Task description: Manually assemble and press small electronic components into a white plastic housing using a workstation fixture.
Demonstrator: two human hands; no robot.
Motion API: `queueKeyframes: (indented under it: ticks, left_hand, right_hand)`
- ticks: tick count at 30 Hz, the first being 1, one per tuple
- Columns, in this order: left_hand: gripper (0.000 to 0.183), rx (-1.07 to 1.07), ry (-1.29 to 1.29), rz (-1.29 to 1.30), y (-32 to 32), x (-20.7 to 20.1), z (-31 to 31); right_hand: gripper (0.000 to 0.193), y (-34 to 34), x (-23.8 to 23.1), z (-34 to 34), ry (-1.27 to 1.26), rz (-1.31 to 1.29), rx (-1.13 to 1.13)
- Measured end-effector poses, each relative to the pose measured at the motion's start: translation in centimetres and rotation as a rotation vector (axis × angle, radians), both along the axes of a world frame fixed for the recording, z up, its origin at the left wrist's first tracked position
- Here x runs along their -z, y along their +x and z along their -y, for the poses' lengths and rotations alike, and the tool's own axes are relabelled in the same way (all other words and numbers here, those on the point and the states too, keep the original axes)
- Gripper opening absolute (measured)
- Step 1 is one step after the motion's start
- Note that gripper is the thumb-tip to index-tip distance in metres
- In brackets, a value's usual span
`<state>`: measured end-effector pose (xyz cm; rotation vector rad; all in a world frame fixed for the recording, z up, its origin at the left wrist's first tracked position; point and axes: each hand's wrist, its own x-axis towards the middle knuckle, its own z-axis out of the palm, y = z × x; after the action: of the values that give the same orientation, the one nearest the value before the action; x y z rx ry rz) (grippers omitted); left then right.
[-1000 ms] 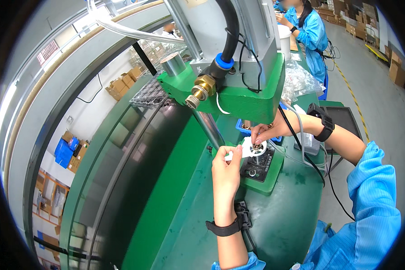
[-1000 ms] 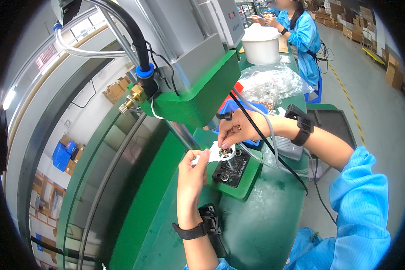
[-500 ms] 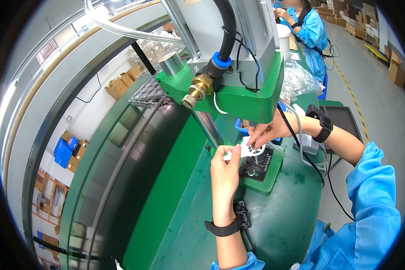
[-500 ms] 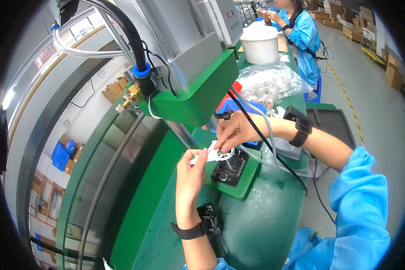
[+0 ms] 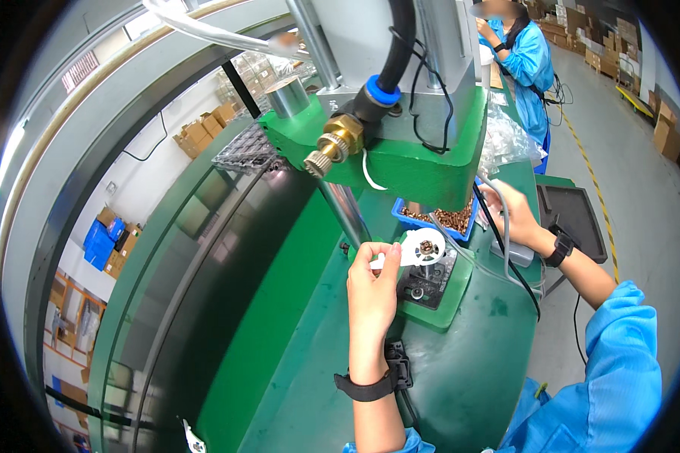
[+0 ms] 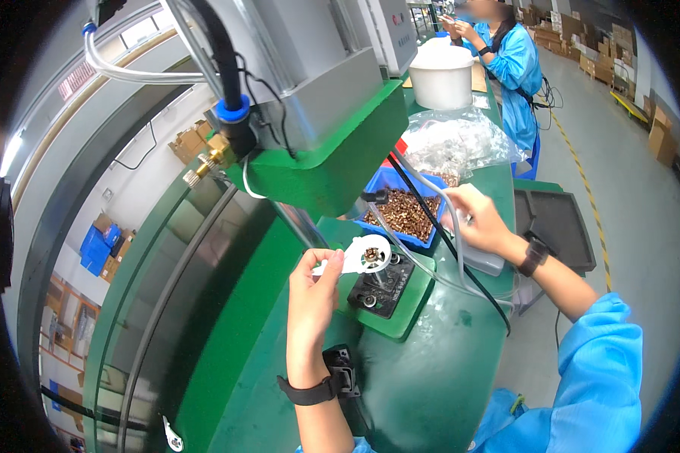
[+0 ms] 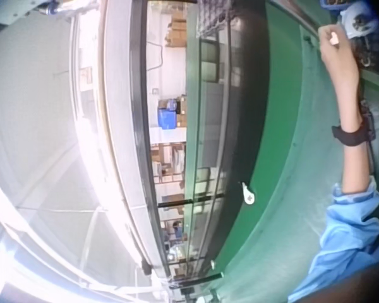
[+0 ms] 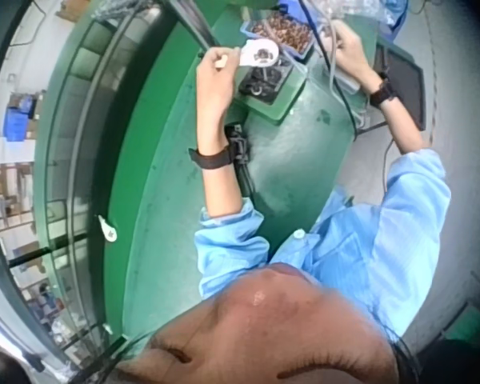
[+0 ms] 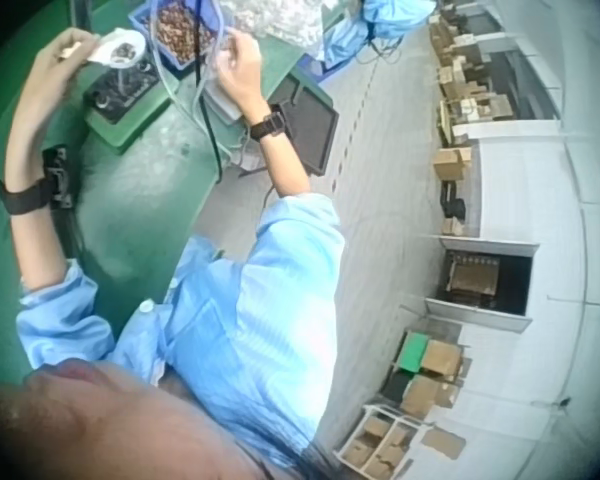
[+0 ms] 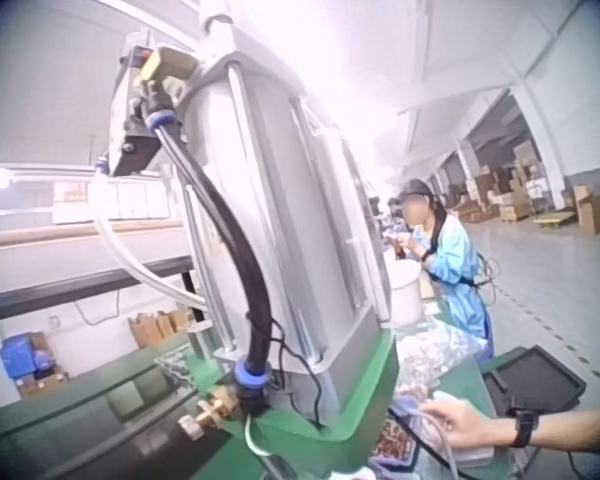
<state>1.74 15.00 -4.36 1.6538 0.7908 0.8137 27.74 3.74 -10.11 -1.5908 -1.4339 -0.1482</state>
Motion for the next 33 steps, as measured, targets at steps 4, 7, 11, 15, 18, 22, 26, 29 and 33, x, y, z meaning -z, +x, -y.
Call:
queueKeyframes:
  ticks: [4, 7, 11, 15, 18, 22, 26, 29, 33]
  left_hand:
    - [0.017, 0.033, -0.047, 0.039, -0.5, 0.0, -0.2]
    - [0.017, 0.071, -0.106, 0.049, -0.8, -0.7, 0.0]
    - [0.017, 0.142, -0.195, 0.107, -0.7, -0.8, 0.1]
    - [0.022, 0.147, -0.206, 0.081, -1.0, -1.0, 0.2]
    - [0.020, 0.169, -0.211, 0.103, -1.2, -0.9, -0.1]
    - [0.020, 0.147, -0.193, 0.108, -1.3, -0.6, -0.1]
    - [0.020, 0.142, -0.166, 0.088, -1.3, -0.6, 0.2]
    - [0.020, 0.130, -0.108, 0.062, -0.9, -0.3, 0.2]
    - [0.021, 0.134, -0.104, 0.076, -1.1, -0.2, -0.1]
  right_hand:
    - [0.049, -1.0, -0.5, -0.2, 0.065, 0.331, 0.023]
    - [0.047, -0.9, -0.4, 0.3, 0.116, 0.264, 0.030]
    - [0.047, -0.7, -0.2, 0.6, 0.150, 0.228, 0.051]
    - [0.039, -0.6, -0.2, 0.2, 0.082, 0.208, 0.066]
    - [0.029, -0.1, -0.3, -1.3, 0.051, 0.271, 0.043]
    - [0.018, -0.9, -1.7, -3.3, -0.136, 0.474, 0.097]
    - [0.027, -0.5, -1.8, -5.8, -0.453, 0.642, 0.014]
    - [0.032, 0.9, -1.2, -7.5, -0.532, 0.586, -0.078]
    - [0.031, 0.0, -1.6, -8.5, -0.557, 0.466, -0.084]
